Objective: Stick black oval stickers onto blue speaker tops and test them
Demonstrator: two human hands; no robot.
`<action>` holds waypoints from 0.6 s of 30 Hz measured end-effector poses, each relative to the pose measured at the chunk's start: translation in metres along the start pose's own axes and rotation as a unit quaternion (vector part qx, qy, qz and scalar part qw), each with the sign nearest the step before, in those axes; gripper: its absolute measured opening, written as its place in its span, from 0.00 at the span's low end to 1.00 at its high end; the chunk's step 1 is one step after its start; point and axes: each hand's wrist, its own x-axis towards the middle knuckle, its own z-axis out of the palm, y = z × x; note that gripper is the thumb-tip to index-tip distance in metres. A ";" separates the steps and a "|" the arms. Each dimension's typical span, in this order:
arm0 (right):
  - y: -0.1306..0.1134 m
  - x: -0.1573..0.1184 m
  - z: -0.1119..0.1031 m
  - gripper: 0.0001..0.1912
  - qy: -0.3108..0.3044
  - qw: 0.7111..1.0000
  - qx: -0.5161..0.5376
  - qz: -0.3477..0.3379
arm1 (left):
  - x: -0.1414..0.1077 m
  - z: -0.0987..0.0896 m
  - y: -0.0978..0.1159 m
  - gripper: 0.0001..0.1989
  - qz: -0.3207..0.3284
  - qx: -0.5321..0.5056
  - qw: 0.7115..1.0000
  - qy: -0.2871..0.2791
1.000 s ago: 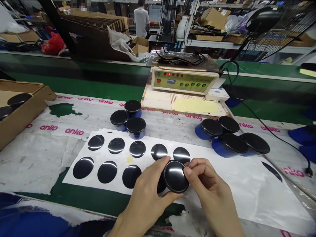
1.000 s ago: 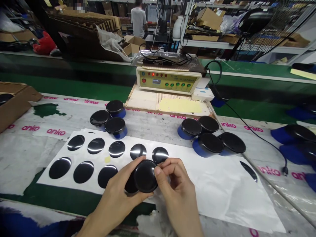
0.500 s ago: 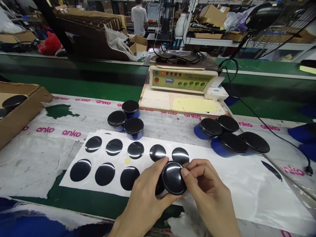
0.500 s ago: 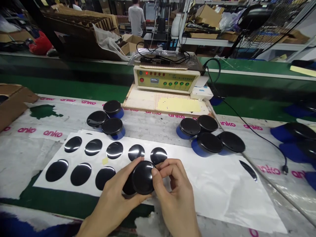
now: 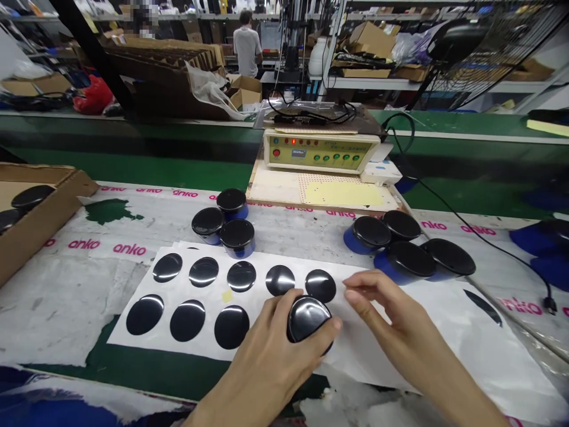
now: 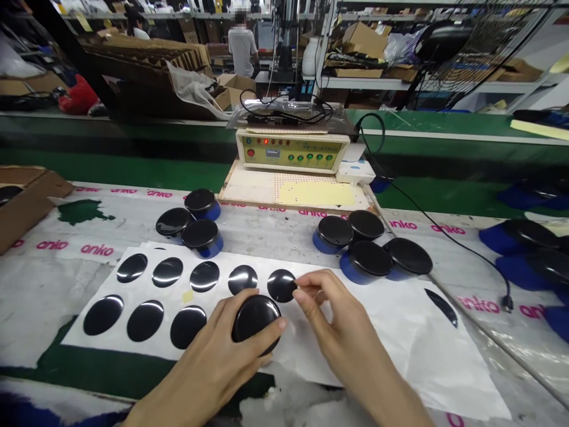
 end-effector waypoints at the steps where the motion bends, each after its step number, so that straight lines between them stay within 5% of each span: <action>1: 0.000 0.008 -0.006 0.09 -0.056 0.996 -0.042 -0.055 | 0.005 -0.010 -0.003 0.28 0.020 0.000 1.000 0.001; 4: -0.003 0.034 -0.010 0.26 -0.223 0.939 -0.153 -0.212 | 0.036 -0.055 -0.032 0.21 0.005 0.048 0.996 0.080; 5: -0.004 0.041 -0.008 0.29 -0.248 0.916 -0.196 -0.248 | 0.052 -0.073 -0.047 0.20 -0.053 0.091 0.986 0.129; 9: -0.008 0.056 0.002 0.26 -0.253 0.866 -0.298 -0.312 | 0.118 -0.125 -0.127 0.27 -0.153 0.141 0.962 0.178; 12: -0.009 0.057 -0.001 0.27 -0.274 0.860 -0.297 -0.311 | 0.149 -0.131 -0.177 0.22 -0.199 0.156 0.952 0.171; 14: -0.013 0.059 -0.009 0.28 -0.316 0.857 -0.287 -0.288 | 0.156 -0.129 -0.193 0.20 -0.209 0.161 0.952 0.159; 18: -0.023 0.073 -0.025 0.29 -0.416 0.840 -0.252 -0.239 | 0.137 -0.132 -0.177 0.20 -0.163 0.158 0.970 0.090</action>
